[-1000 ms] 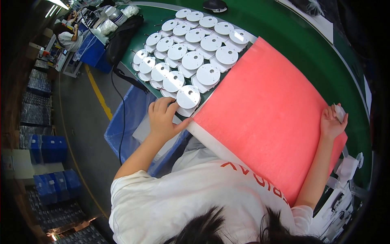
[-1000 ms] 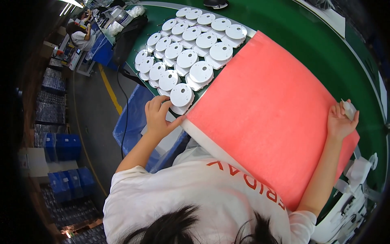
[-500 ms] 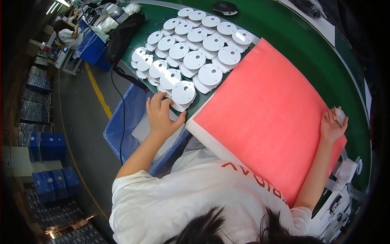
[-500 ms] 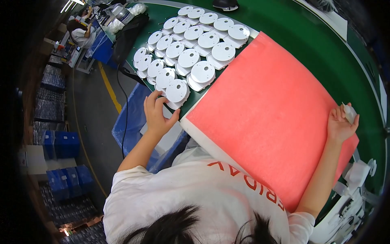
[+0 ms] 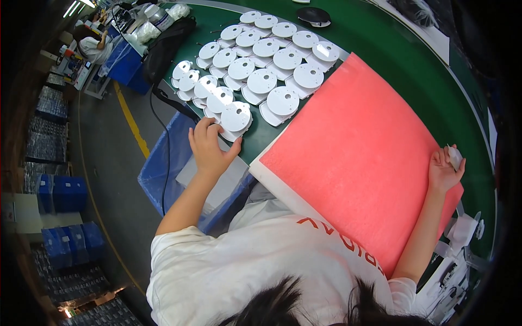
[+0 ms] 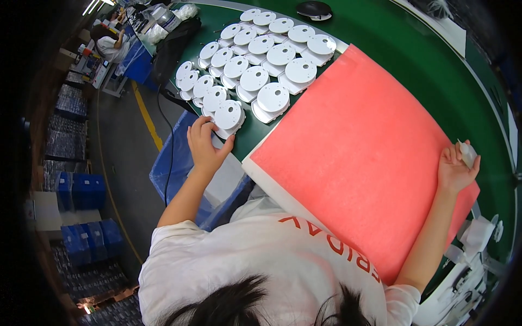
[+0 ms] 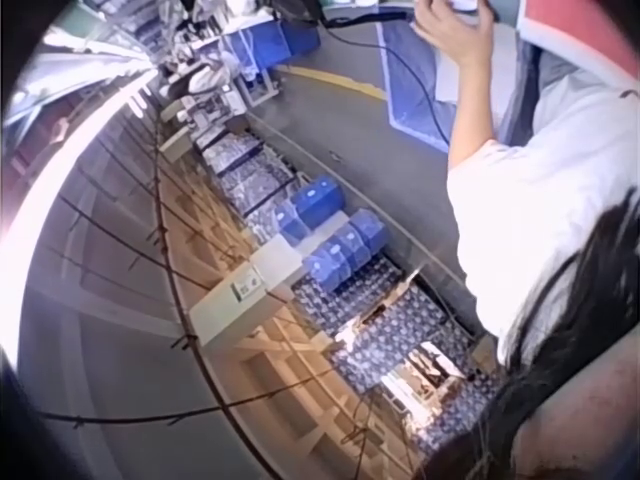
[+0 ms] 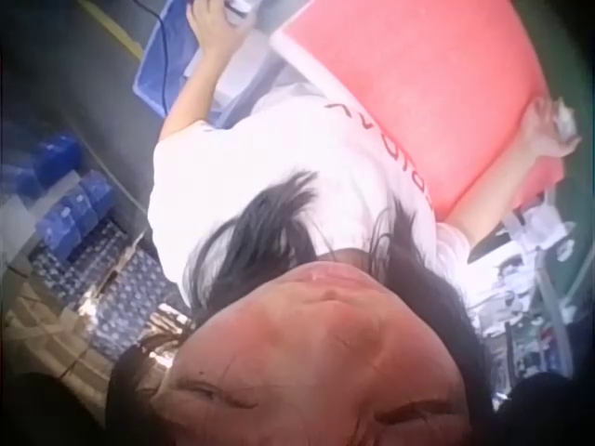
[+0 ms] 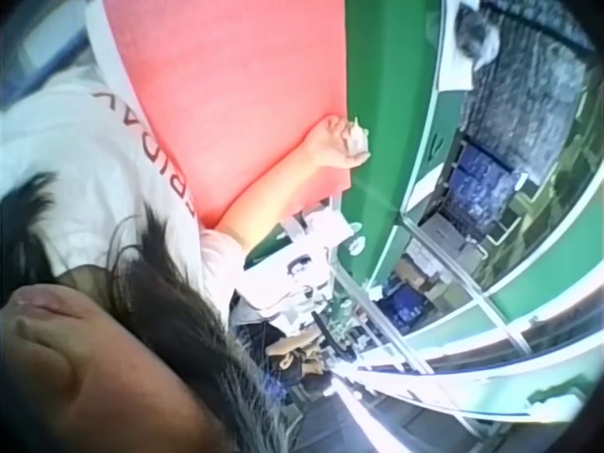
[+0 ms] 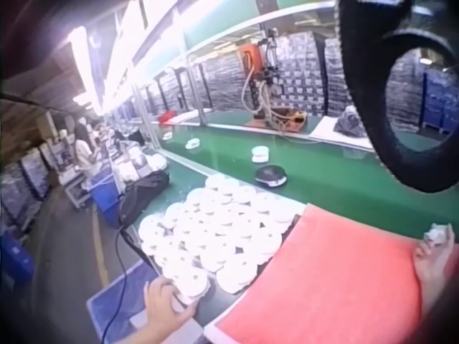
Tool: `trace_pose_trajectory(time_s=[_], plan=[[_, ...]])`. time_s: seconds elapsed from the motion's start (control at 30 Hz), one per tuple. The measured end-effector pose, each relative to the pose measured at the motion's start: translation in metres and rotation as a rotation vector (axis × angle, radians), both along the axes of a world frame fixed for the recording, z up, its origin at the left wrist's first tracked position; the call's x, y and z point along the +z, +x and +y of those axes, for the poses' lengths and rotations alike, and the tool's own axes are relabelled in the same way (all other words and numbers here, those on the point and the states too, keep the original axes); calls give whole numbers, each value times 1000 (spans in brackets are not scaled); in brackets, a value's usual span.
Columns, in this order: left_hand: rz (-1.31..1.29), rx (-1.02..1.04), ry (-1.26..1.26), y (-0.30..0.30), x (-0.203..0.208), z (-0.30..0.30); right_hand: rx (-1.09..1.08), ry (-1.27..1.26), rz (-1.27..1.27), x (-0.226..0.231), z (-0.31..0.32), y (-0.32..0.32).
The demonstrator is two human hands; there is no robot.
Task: Assembling small electronic components by applying liquid from a squeeze bottle and organizing them on a tray.
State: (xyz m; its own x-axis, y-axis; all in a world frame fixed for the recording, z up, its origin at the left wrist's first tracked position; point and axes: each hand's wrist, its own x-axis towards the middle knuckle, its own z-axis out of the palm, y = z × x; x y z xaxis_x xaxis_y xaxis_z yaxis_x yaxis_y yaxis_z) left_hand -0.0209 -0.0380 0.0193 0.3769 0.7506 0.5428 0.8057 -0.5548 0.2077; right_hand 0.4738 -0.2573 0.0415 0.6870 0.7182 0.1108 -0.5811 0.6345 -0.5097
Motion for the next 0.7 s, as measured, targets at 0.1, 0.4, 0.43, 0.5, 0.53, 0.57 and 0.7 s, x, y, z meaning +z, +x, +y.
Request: trace_pose_trajectory(time_s=[0.1,0.4,0.43,0.5,0.53,0.57,0.7], plan=[[5,3,-6,-4,2,4,-5,-7,-6,0,0,-1],[-38,-37,36,-5,3,7,-2,-12,-17,1,-1,-1],[-108,-73,87,-2,3,5,-5,-17,-17,1,-1,-1],[-116,-118,108,11,10,1,-10,-19,-14,-2,1,1],[-124,-162,129,21,14,-2,-15,-22,-10,-3,1,2],[-125,-164,129,31,19,-3,-17,-22,-11,-2,1,2],[37,-115,-14,74,35,3,-41,-37,1,3,0,-4]])
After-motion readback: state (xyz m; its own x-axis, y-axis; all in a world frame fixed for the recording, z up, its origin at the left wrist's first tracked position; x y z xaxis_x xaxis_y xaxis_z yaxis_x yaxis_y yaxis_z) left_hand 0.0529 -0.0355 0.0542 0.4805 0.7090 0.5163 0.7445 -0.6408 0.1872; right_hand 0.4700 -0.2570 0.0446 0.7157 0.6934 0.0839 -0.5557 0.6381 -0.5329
